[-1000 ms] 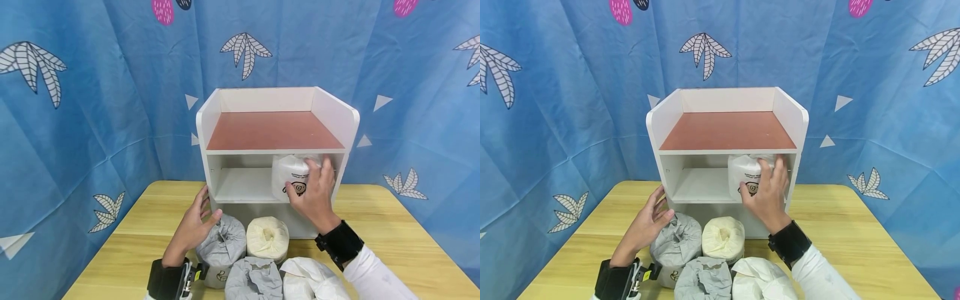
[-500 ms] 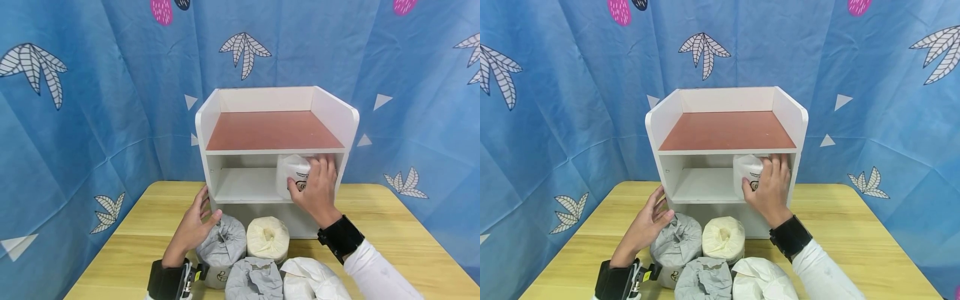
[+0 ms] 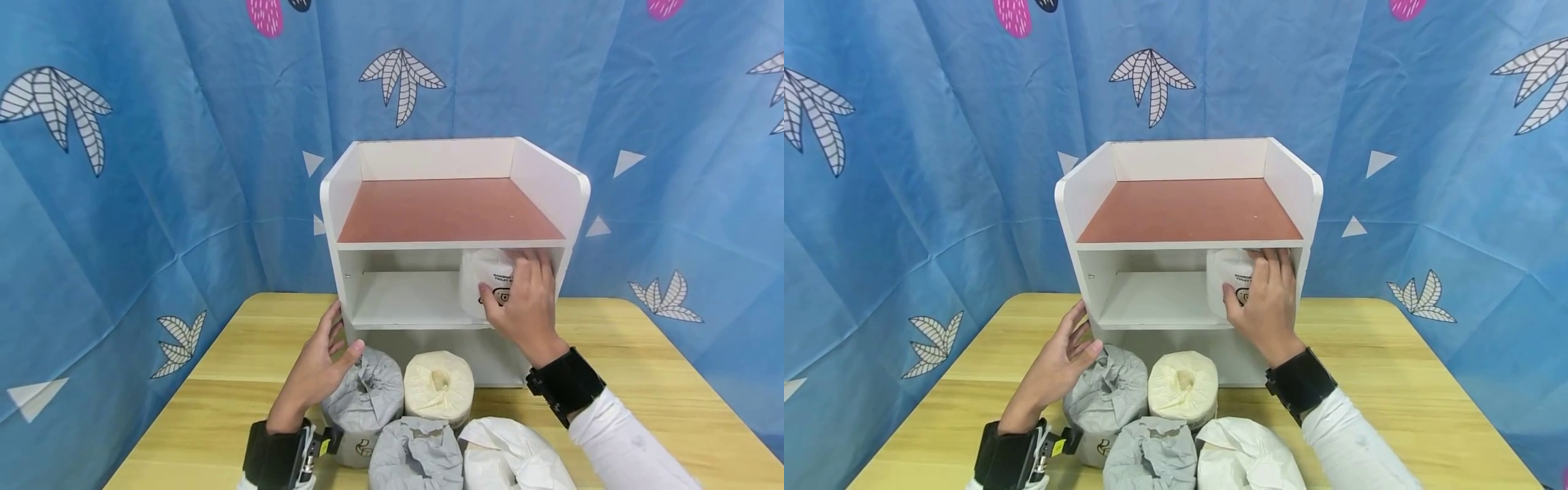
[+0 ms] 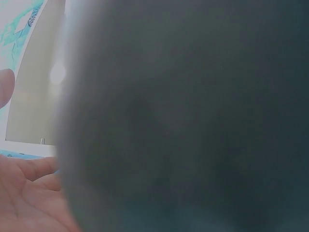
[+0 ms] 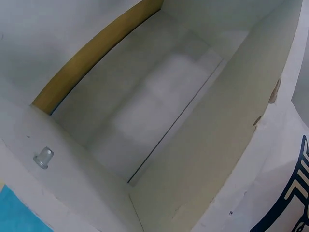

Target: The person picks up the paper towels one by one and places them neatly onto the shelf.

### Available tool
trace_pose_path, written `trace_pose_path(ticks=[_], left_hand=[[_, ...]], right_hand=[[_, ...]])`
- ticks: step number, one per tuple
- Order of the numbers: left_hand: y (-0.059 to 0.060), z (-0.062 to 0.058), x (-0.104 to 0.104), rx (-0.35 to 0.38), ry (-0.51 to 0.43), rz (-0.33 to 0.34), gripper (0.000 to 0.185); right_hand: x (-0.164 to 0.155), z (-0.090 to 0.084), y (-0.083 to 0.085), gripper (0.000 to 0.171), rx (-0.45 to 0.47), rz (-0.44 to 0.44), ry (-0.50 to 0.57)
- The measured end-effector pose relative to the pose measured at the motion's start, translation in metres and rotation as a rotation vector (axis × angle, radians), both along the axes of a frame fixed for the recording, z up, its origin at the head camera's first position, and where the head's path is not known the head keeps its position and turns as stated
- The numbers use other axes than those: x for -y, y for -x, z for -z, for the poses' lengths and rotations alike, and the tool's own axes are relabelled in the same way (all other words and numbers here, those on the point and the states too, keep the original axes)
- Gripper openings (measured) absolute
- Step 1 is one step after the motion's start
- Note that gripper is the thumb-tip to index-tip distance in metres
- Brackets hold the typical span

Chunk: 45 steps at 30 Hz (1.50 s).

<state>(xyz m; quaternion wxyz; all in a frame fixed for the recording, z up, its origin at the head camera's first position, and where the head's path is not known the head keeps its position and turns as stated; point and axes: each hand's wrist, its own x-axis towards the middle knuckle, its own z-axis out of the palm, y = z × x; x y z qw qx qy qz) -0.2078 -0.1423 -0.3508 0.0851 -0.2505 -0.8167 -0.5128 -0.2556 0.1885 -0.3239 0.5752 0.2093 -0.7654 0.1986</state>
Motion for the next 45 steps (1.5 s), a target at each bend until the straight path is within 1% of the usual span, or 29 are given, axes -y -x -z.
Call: trace_pose_path(ticks=[8, 13, 17, 23, 29, 37, 42, 45], left_hand=[[0.000, 0.001, 0.000, -0.015, -0.003, 0.011, 0.077], [0.001, 0.000, 0.001, -0.003, 0.000, 0.008, 0.078], [0.001, -0.002, 0.001, 0.004, 0.003, 0.004, 0.077], [0.001, -0.003, 0.001, 0.002, 0.008, -0.004, 0.078], [0.001, -0.001, 0.001, -0.004, 0.005, 0.001, 0.078], [0.001, -0.001, 0.003, 0.004, 0.002, 0.001, 0.079], [0.002, -0.001, 0.002, 0.014, 0.000, -0.011, 0.079], [0.002, -0.001, 0.001, 0.019, -0.004, -0.013, 0.080]], right_hand=[[-0.005, -0.002, -0.006, 0.060, 0.016, -0.055, -0.035], [-0.009, -0.002, -0.012, 0.065, 0.025, -0.111, -0.050], [-0.012, 0.000, -0.016, 0.068, 0.050, -0.141, -0.054], [-0.018, 0.005, -0.025, 0.074, 0.105, -0.158, -0.072], [-0.023, 0.010, -0.037, 0.080, 0.124, -0.176, -0.078], [-0.032, 0.020, -0.055, 0.079, 0.167, -0.247, -0.083], [-0.045, 0.030, -0.069, 0.082, 0.280, -0.295, -0.082], [-0.052, 0.034, -0.079, 0.077, 0.371, -0.342, -0.071]])
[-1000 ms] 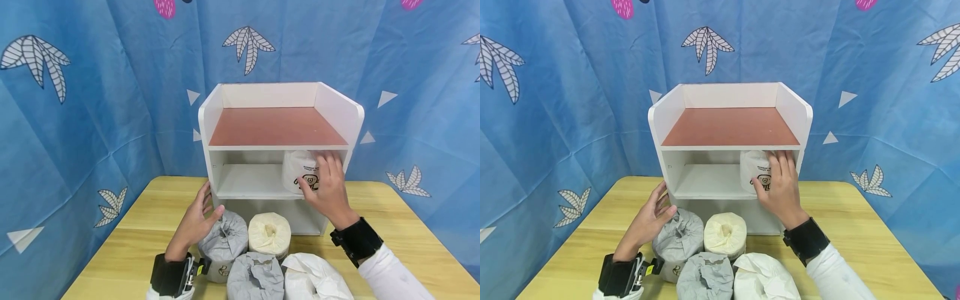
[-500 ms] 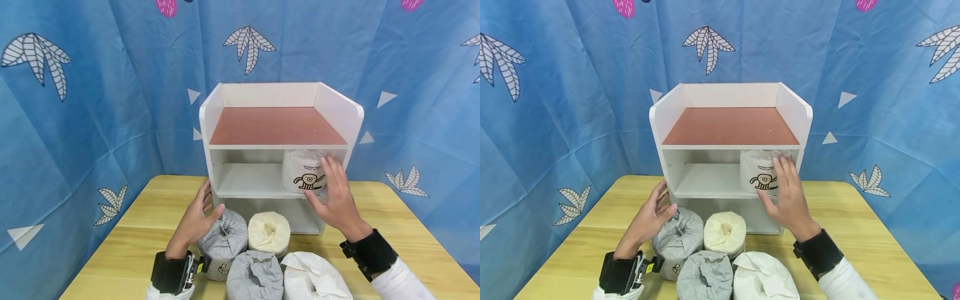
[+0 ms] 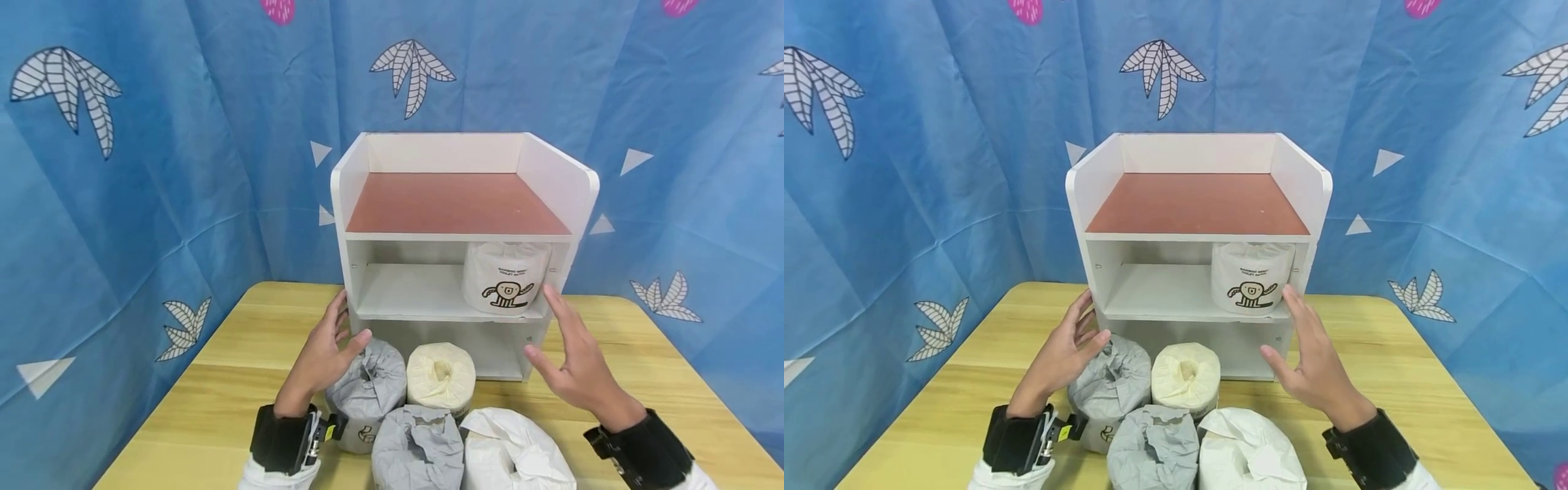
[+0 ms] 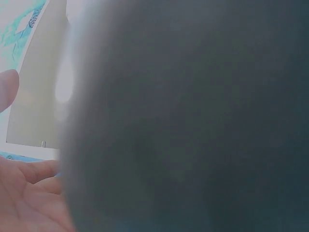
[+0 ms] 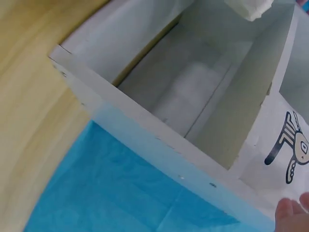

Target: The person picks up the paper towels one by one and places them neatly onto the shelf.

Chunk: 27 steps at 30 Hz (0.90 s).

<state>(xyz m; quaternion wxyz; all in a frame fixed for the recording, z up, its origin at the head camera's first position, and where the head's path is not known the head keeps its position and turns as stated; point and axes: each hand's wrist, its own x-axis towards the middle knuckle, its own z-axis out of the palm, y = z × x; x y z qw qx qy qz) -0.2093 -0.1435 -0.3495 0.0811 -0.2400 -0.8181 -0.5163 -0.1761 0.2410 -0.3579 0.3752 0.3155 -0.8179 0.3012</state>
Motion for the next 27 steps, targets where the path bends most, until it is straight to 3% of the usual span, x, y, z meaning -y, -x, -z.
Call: trace_pose_path(ticks=[8, 15, 18, 23, 27], left_hand=[[-0.002, 0.000, -0.002, 0.027, -0.001, -0.010, 0.080], [-0.004, -0.001, 0.000, 0.010, -0.010, -0.005, 0.080], [-0.003, -0.001, 0.000, 0.002, -0.005, -0.002, 0.081], [-0.001, -0.001, 0.001, -0.003, -0.009, 0.005, 0.082], [-0.001, -0.002, 0.002, 0.008, -0.021, 0.011, 0.081]], right_hand=[[-0.013, 0.019, -0.027, 0.072, 0.272, -0.106, 0.030], [-0.018, 0.038, -0.048, 0.060, 0.499, -0.399, 0.099], [-0.021, 0.046, -0.053, 0.060, 0.531, -0.502, 0.113], [-0.024, 0.054, -0.057, 0.060, 0.549, -0.604, 0.132], [-0.025, 0.053, -0.055, 0.054, 0.540, -0.564, 0.195]])
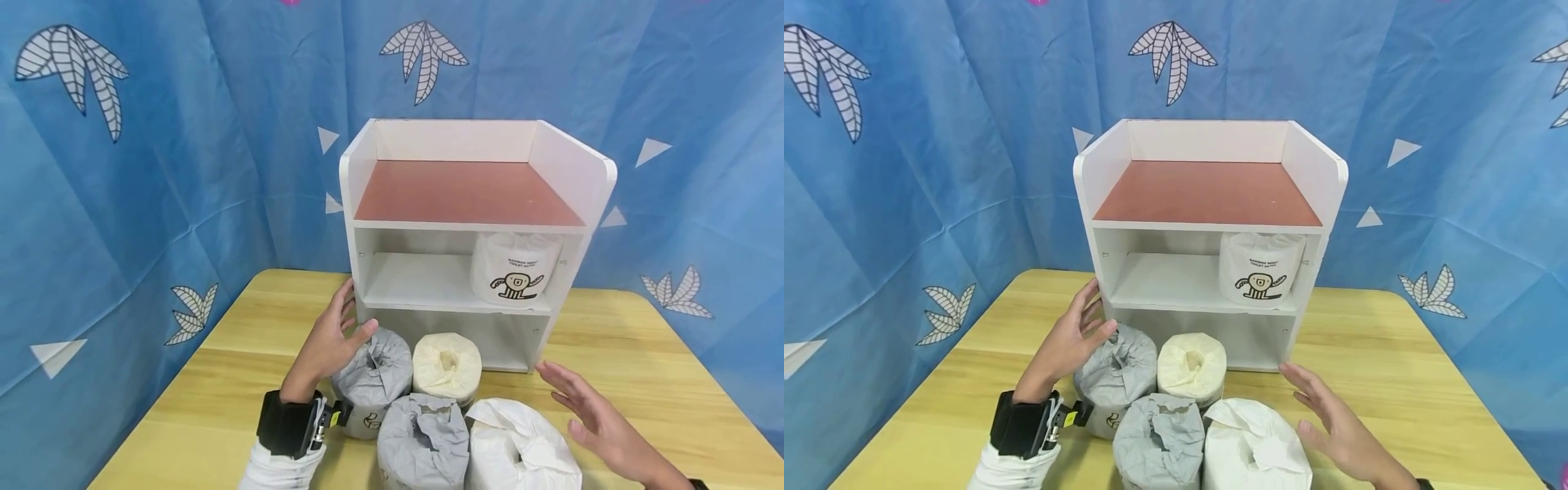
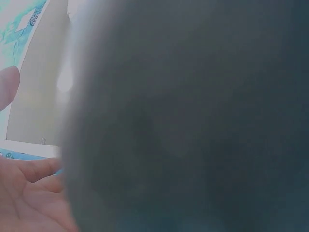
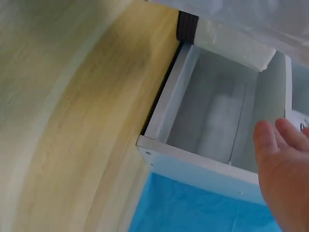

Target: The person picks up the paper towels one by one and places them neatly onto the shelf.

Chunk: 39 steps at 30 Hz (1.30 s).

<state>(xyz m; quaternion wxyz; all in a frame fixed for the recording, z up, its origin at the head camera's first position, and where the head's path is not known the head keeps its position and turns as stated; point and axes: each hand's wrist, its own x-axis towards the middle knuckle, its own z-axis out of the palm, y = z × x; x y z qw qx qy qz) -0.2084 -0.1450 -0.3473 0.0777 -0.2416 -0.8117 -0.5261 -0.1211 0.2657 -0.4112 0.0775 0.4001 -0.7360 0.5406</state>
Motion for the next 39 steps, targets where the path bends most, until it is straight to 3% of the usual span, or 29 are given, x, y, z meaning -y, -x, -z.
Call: trace_pose_path(ticks=[2, 6, 11, 16, 21, 25, 32, 39], left_hand=[[0.001, 0.000, -0.001, 0.002, -0.003, -0.001, 0.081], [0.002, 0.000, -0.002, 0.001, -0.002, -0.005, 0.081], [0.001, 0.000, -0.002, -0.003, -0.004, 0.000, 0.082], [0.000, 0.000, 0.000, 0.002, -0.005, -0.002, 0.083], [0.001, 0.001, -0.001, -0.002, -0.010, 0.000, 0.084], [0.001, 0.002, -0.003, -0.013, -0.016, 0.000, 0.084], [-0.001, 0.001, -0.008, 0.008, -0.033, -0.010, 0.082], [-0.005, 0.004, -0.002, 0.039, -0.095, -0.036, 0.075]], right_hand=[[-0.001, -0.002, 0.004, 0.051, 0.011, 0.086, 0.060], [-0.003, -0.010, 0.017, 0.048, 0.060, 0.355, 0.154], [-0.005, -0.017, 0.042, 0.053, 0.113, 0.599, 0.135], [0.001, -0.017, 0.070, 0.067, 0.194, 0.654, 0.099], [0.006, -0.010, 0.086, 0.070, 0.227, 0.596, 0.088], [0.007, -0.005, 0.090, 0.064, 0.217, 0.592, 0.087], [0.010, -0.004, 0.090, 0.045, 0.186, 0.749, -0.028], [0.014, -0.003, 0.095, 0.037, 0.131, 0.797, -0.109]])
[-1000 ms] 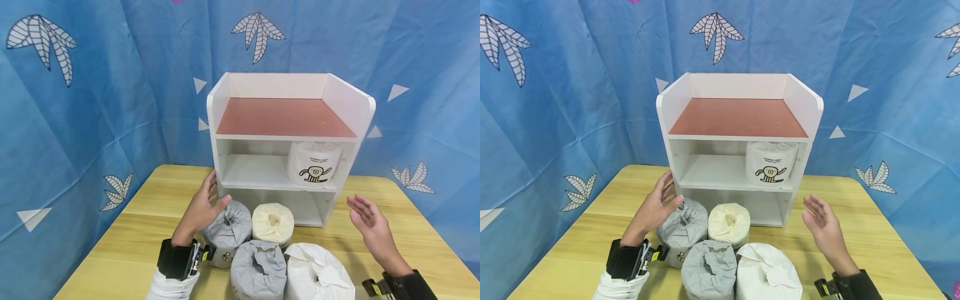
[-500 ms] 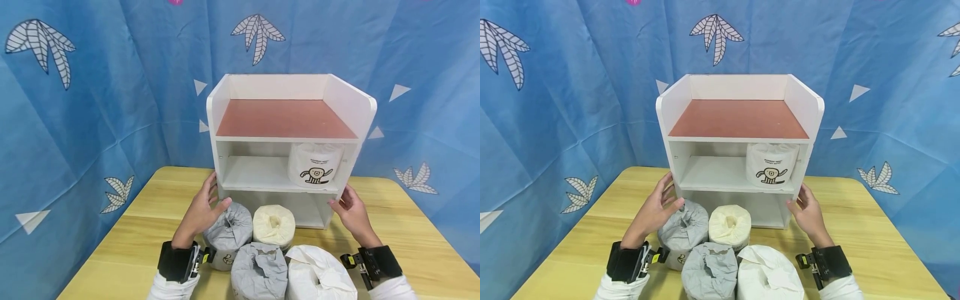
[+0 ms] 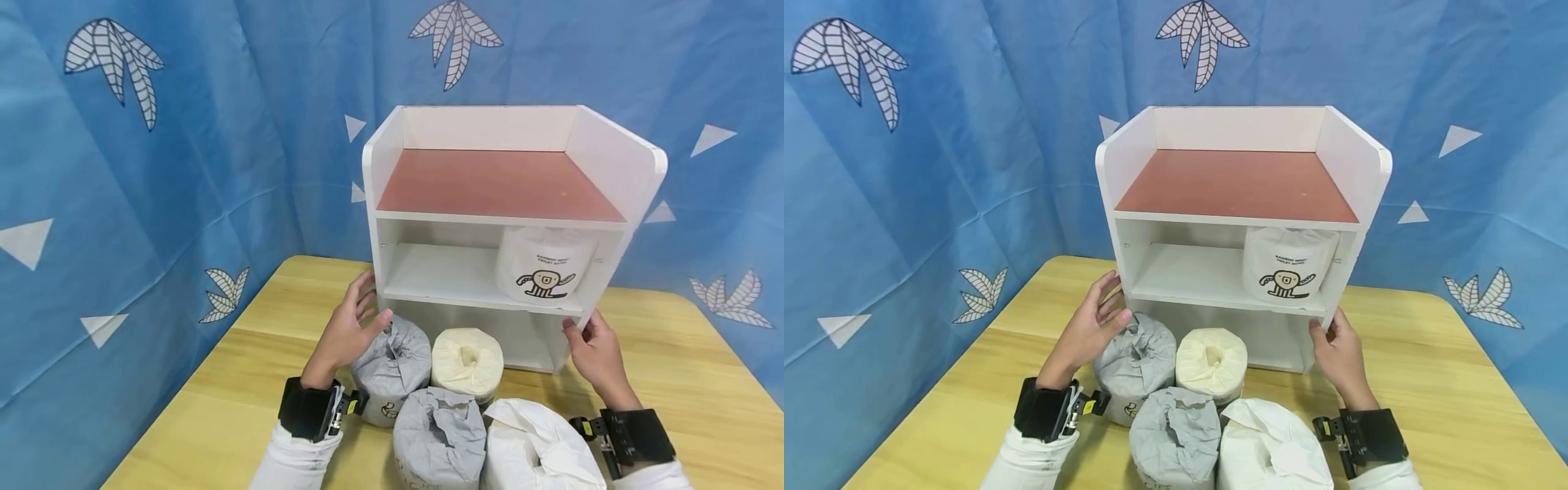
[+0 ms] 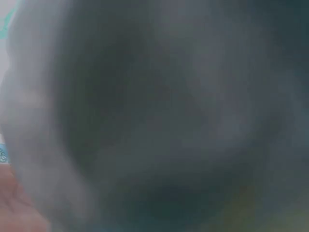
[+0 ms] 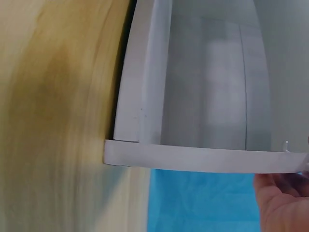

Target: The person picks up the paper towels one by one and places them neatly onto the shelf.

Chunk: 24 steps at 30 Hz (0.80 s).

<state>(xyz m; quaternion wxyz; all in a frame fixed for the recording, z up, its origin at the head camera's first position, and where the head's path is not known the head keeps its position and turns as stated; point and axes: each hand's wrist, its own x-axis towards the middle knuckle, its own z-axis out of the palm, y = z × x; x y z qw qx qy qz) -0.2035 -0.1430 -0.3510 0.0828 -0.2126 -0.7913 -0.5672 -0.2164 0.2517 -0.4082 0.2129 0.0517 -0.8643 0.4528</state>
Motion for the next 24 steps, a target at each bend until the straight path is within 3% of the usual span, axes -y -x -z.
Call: trace_pose_path(ticks=[7, 13, 19, 24], left_hand=[[-0.008, 0.002, 0.001, 0.009, -0.022, -0.075, 0.079], [-0.020, 0.021, 0.007, 0.013, -0.062, -0.146, 0.097], [-0.037, 0.039, 0.005, 0.065, 0.053, -0.209, 0.129], [-0.045, 0.054, 0.000, 0.088, 0.162, -0.200, 0.147]], right_hand=[[-0.002, 0.004, -0.003, 0.037, 0.006, 0.028, 0.019], [0.000, 0.005, -0.002, 0.039, 0.007, 0.016, 0.029], [0.001, 0.002, -0.003, 0.040, 0.023, 0.006, 0.031], [0.000, 0.003, -0.002, 0.041, 0.037, -0.006, 0.024]])
